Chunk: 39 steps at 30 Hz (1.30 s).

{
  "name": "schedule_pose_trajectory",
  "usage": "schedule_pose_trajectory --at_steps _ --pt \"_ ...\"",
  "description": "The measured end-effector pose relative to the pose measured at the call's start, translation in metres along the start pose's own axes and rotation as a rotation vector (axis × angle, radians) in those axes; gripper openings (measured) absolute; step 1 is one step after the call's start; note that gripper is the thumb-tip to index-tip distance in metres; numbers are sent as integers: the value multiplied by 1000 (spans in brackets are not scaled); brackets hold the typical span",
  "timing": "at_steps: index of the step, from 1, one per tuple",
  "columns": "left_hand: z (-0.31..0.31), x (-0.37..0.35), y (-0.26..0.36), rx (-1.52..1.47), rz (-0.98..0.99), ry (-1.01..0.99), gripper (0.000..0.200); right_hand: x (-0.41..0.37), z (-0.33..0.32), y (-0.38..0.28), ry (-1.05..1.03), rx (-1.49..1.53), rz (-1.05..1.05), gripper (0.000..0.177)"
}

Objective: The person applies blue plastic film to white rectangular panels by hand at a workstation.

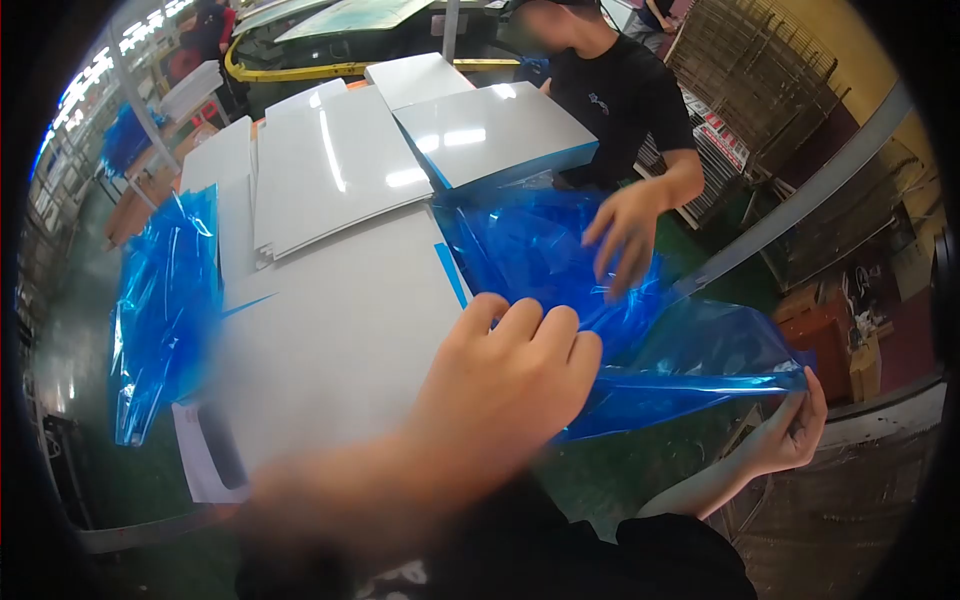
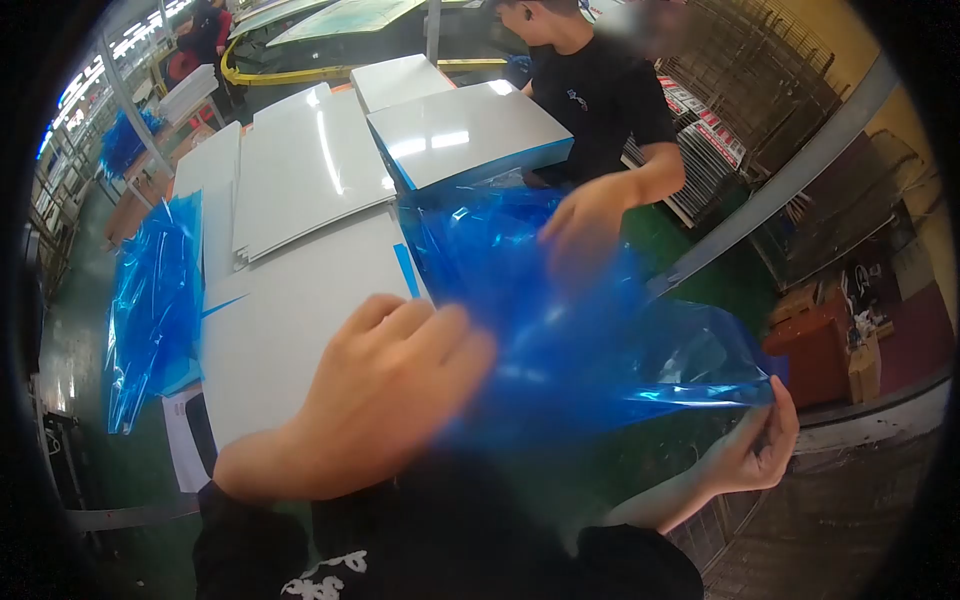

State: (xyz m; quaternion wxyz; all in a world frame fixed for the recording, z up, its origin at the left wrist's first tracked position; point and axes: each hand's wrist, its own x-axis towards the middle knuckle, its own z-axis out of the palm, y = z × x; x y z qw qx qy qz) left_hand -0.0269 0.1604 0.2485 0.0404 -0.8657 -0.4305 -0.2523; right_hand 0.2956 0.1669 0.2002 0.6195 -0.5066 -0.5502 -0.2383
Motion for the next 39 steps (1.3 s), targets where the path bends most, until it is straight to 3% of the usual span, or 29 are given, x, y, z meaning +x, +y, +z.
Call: schedule_pose_trajectory --at_steps 4,5,8,10,11,12,13,14,17,20,25,28,31,33,37,39 --pt "-26 15 -4 -174 -22 -194 16 10 -5 -1 63 -66 -47 17" --pt "-29 19 -5 -149 -39 -151 16 13 -4 -3 78 -91 -31 17" --pt "-26 33 -15 -35 -80 10 20 31 6 -1 -130 -157 205 17" --pt "-24 58 -36 3 -133 15 19 51 42 1 -246 -276 113 21" --pt "-23 70 -46 22 -159 18 18 56 66 17 -287 -177 108 21" --pt "0 70 -69 14 -89 201 16 60 93 19 -338 -46 210 21" --pt "21 67 -91 6 -23 386 14 63 119 30 -379 39 95 20" --pt "35 65 -106 27 -76 362 12 61 144 30 -418 152 290 19" --pt "66 67 -124 -79 -426 282 11 58 209 65 -568 443 388 16" --pt "67 73 -133 -224 -430 399 14 64 245 64 -483 557 397 16" --pt "54 82 -140 -355 47 802 24 77 259 41 -102 807 379 16" --pt "56 80 -137 -270 33 608 21 65 246 42 -12 727 353 16" --pt "72 77 -134 -184 39 456 19 41 242 108 -124 421 323 17" --pt "97 76 -132 -128 79 419 18 20 232 138 -346 185 340 16" --pt "125 70 -125 -154 29 65 12 -10 207 128 -544 -64 288 12" --pt "124 70 -121 -266 -51 -216 11 -16 203 125 -619 -126 190 10"
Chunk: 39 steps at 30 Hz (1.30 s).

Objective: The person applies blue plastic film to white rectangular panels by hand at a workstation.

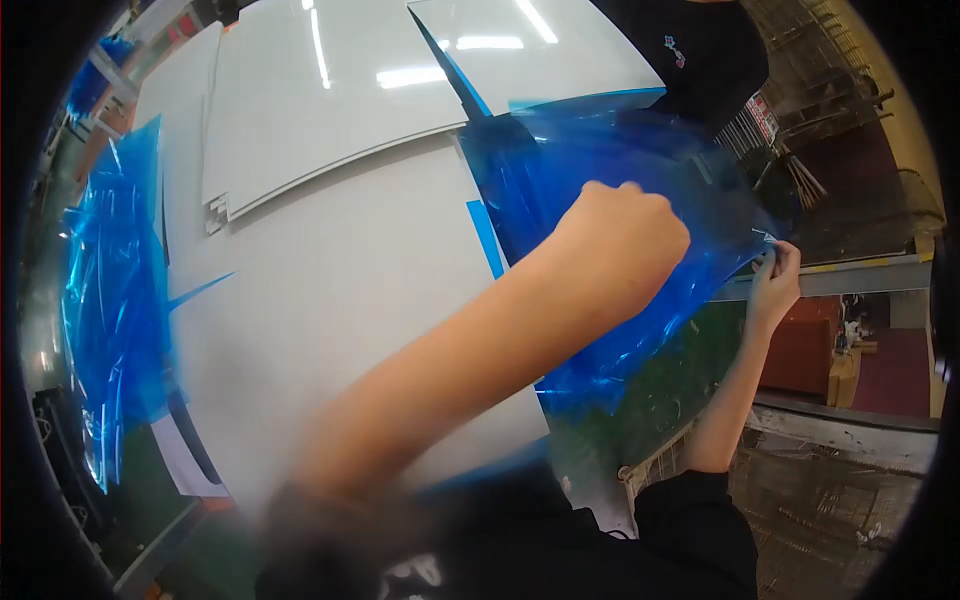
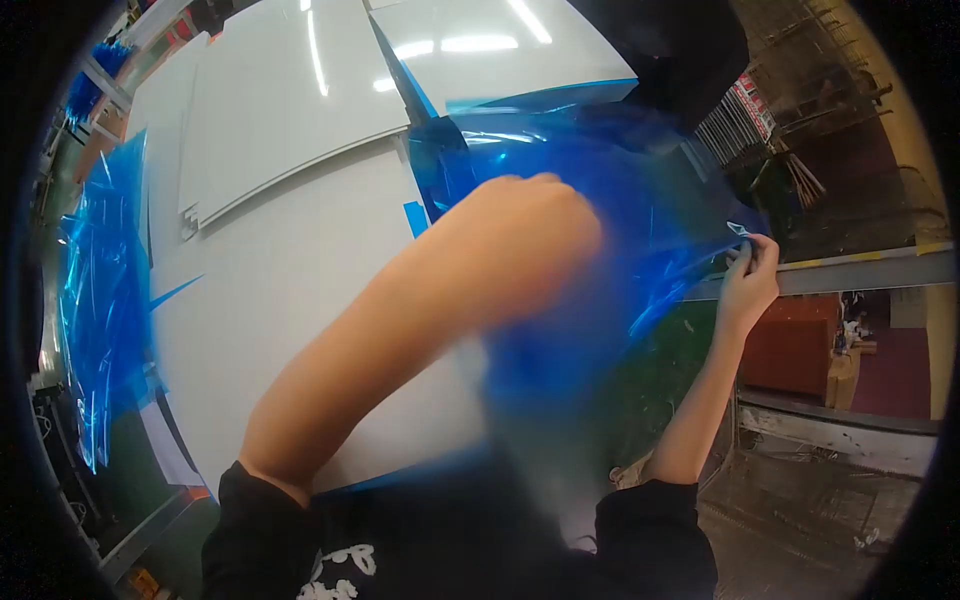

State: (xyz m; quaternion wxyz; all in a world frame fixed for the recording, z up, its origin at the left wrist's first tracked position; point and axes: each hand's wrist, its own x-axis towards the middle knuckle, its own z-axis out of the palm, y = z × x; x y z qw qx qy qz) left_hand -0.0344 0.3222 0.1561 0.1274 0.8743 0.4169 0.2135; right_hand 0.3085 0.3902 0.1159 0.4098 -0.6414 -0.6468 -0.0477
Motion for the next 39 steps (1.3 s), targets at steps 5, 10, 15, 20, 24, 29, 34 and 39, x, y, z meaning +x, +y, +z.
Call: schedule_pose_trajectory --at_steps 5,10,15,20,24,29,34,39 --pt "5 -5 22 -78 -209 -325 18 -3 -16 -2 -386 -324 -109 11" --pt "91 2 37 -66 -309 -339 37 -1 -14 -15 -457 -346 -209 19" --pt "63 0 37 -103 -277 -631 64 3 -6 8 -779 -361 104 34" --pt "43 -8 20 -315 -290 -627 62 -18 -17 -98 -714 -702 2 38" --pt "-14 1 1 -391 -339 -531 47 -2 -26 -182 -240 -380 -534 62" --pt "-104 -40 16 -195 -238 475 41 12 -55 -311 441 362 -647 60" --pt "-141 -82 9 -1037 174 1041 68 -31 -45 -397 817 871 -530 58" --pt "-178 -161 28 -1148 390 1034 85 -121 24 -447 342 1040 -657 58"
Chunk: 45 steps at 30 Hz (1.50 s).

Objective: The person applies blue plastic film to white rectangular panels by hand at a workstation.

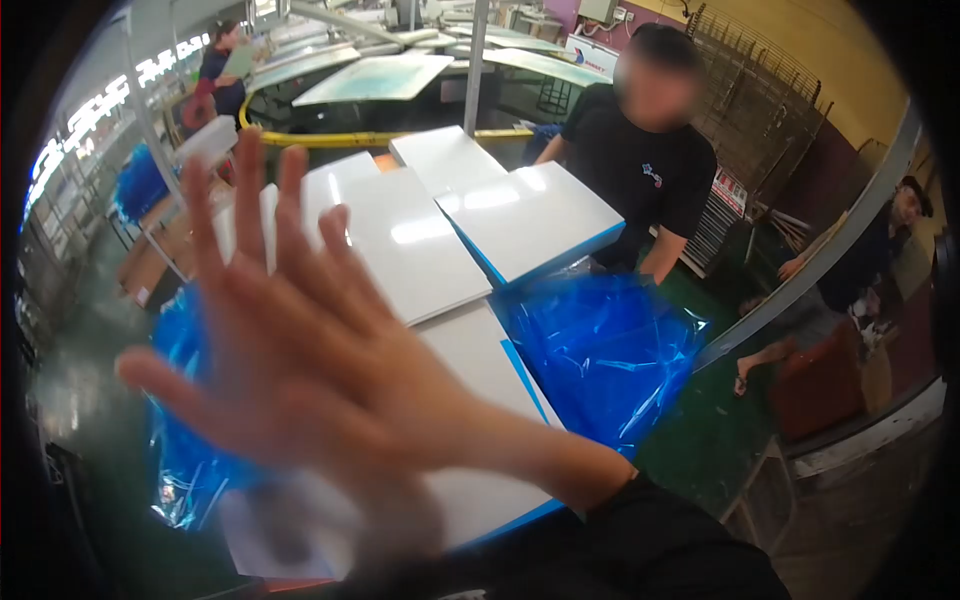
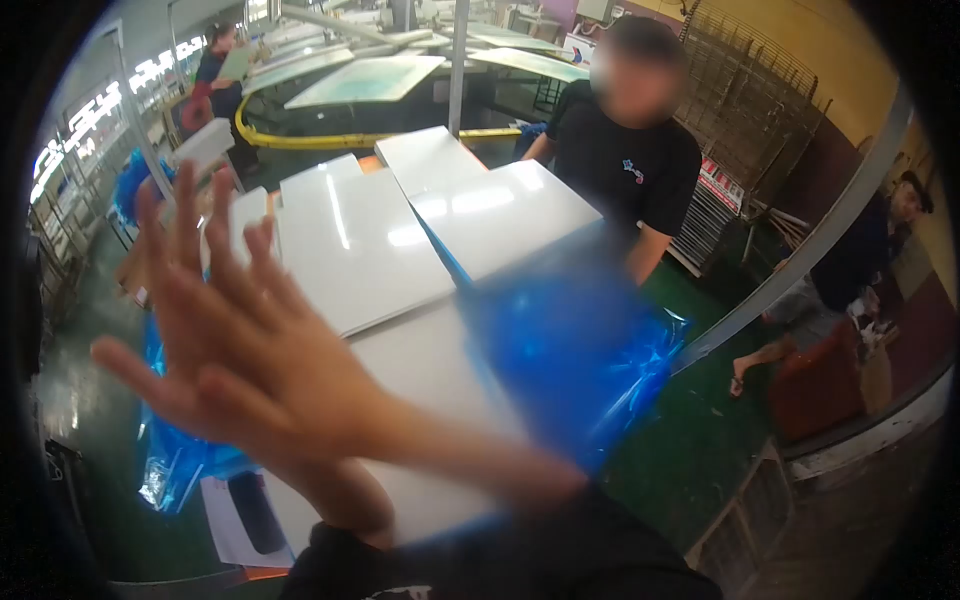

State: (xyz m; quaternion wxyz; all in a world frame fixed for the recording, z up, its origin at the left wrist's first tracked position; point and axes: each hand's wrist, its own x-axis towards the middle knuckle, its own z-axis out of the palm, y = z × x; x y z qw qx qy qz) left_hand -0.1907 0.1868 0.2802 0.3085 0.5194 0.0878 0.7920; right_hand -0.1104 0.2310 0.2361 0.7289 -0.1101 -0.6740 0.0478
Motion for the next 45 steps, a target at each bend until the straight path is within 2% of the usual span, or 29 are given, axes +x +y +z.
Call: schedule_pose_trajectory --at_steps 4,6,8,10,11,13,14,15,16,18,19,20,22,23,25,26,28,30,31,34,37,38,41,42,43,45 --pt "17 -12 43 -96 357 -251 81 -58 1 -56 -576 349 14 58" --pt "16 -28 66 -28 437 -244 74 -72 -23 -70 -842 475 -54 59" --pt "15 -44 83 62 505 -205 67 -77 -61 -62 -1058 370 -225 55" --pt "15 -63 100 215 583 -117 60 -82 -99 -45 -1206 164 -231 50" --pt "14 -74 108 309 631 -65 57 -88 -116 -35 -1247 38 -154 49" --pt "15 -100 123 567 727 79 51 -112 -150 -18 -1193 -160 134 50" --pt "18 -113 126 710 731 138 48 -118 -158 -18 -1308 -273 238 50" --pt "21 -125 126 847 652 141 46 -123 -164 -18 -1418 -388 341 50" --pt "27 -137 123 988 477 85 43 -126 -165 -20 -1519 -504 447 49" --pt "43 -150 112 1346 -194 -230 33 -118 -160 -29 -1577 -522 473 49" --pt "42 -158 104 1355 -426 -250 36 -114 -159 -30 -1616 -534 481 49" --pt "36 -169 93 1349 -664 -263 40 -115 -158 -29 -1607 -533 467 49" --pt "12 -200 83 1635 -709 -57 52 -120 -159 -28 -1588 -529 453 48" --pt "-4 -218 80 1772 -731 50 59 -125 -162 -27 -1513 -538 423 48" --pt "-40 -263 87 2043 -1066 395 75 -141 -176 -32 -1399 -528 369 48" --pt "-38 -260 91 1939 -1241 474 87 -136 -179 -33 -1434 -500 437 50" --pt "-48 -273 93 1930 -1223 373 90 -125 -184 -33 -1518 -423 558 53" --pt "-62 -298 92 1888 -1141 301 96 -139 -197 -24 -1133 -462 555 59" --pt "-57 -296 94 1851 -1183 333 97 -142 -202 -21 -938 -482 562 62" --pt "-48 -282 91 1795 -1244 387 100 -125 -212 -16 -941 -701 785 67" --pt "-47 -279 86 1811 -1221 396 101 -118 -221 -11 -1004 -660 1155 68" --pt "-46 -276 84 1791 -1217 396 102 -133 -229 -1 -996 -625 1090 60" --pt "-40 -272 79 1770 -1181 411 102 -147 -260 27 -991 -464 1177 49" --pt "-42 -274 75 1796 -1144 417 101 -137 -268 33 -1009 -388 1241 40" --pt "-44 -276 72 1822 -1106 422 100 -116 -270 30 -929 -149 1422 36" --pt "-52 -279 66 1773 -1025 446 98 -78 -271 21 -689 234 1598 39"
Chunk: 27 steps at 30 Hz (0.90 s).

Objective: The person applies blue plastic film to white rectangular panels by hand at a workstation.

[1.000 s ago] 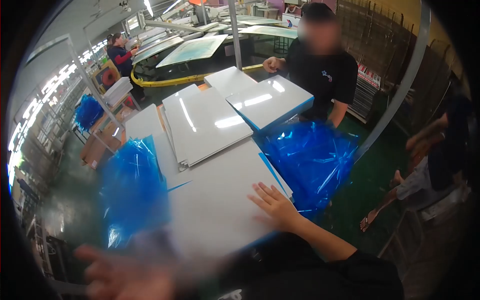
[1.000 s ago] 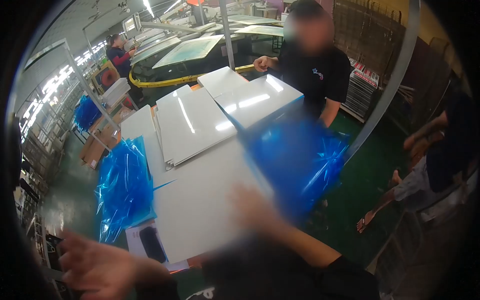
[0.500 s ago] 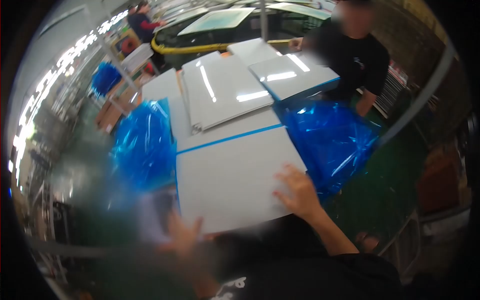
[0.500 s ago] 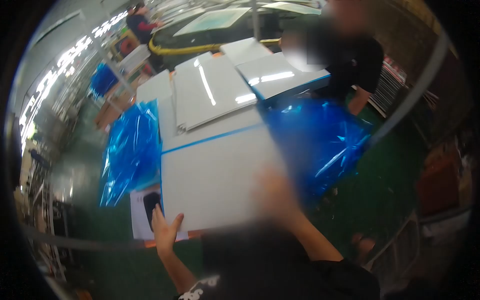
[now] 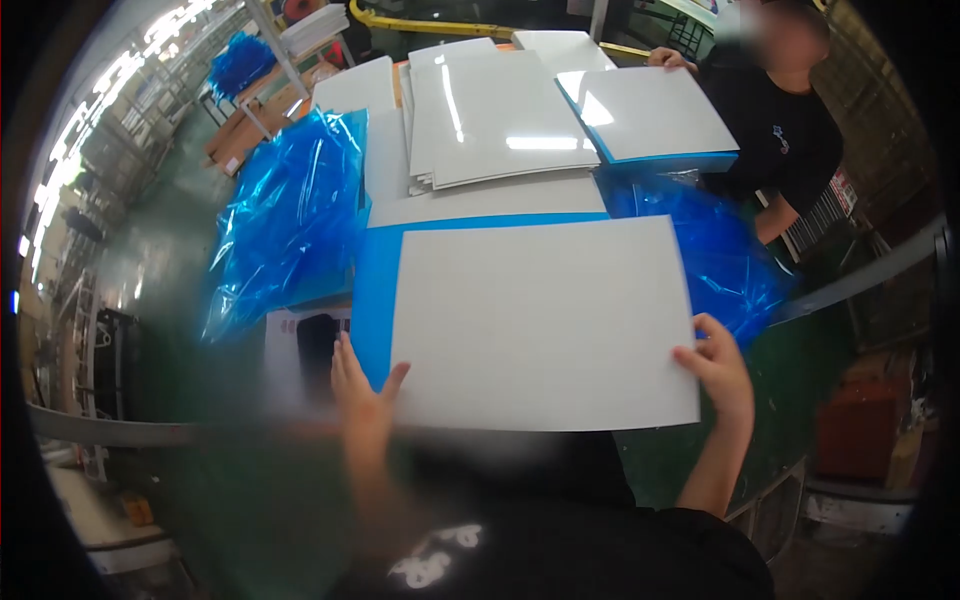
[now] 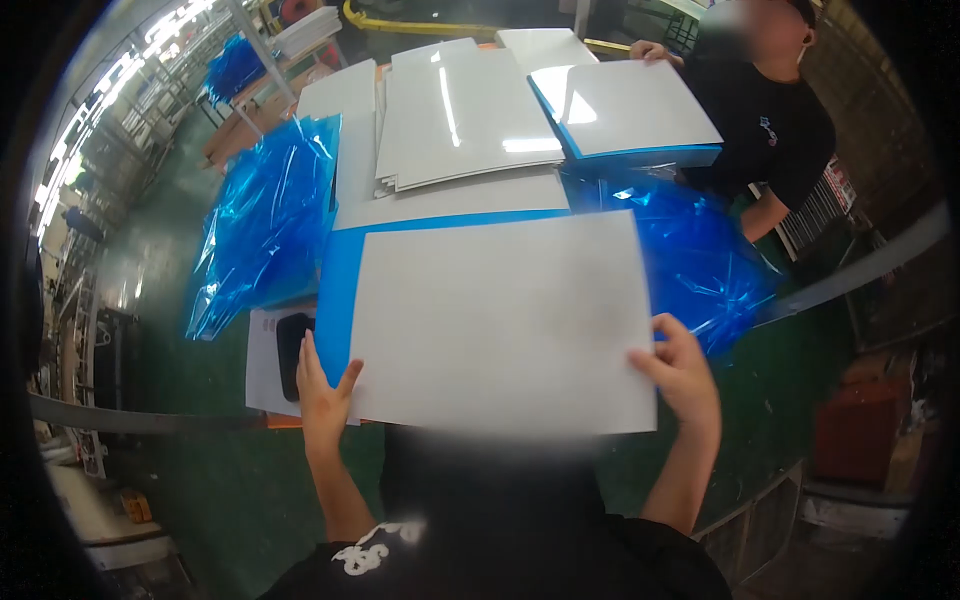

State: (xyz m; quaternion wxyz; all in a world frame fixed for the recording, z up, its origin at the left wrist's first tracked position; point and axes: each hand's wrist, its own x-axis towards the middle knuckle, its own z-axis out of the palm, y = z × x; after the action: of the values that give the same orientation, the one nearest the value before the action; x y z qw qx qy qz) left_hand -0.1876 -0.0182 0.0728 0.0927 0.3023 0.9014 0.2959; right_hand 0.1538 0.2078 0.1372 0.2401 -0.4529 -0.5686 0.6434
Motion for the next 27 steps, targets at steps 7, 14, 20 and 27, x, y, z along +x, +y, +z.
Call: schedule_pose_trajectory --at_steps 7,14,20,27 --pt "24 8 -7 260 -1 94 93 -7 -37 -47 20 331 -315 47" --pt "24 7 -2 227 165 275 84 92 40 -65 -104 604 -295 42" --pt "29 9 -5 292 225 395 79 264 159 -11 -251 531 -414 35" --pt "32 10 -5 276 196 421 80 340 230 25 -50 658 -429 28"
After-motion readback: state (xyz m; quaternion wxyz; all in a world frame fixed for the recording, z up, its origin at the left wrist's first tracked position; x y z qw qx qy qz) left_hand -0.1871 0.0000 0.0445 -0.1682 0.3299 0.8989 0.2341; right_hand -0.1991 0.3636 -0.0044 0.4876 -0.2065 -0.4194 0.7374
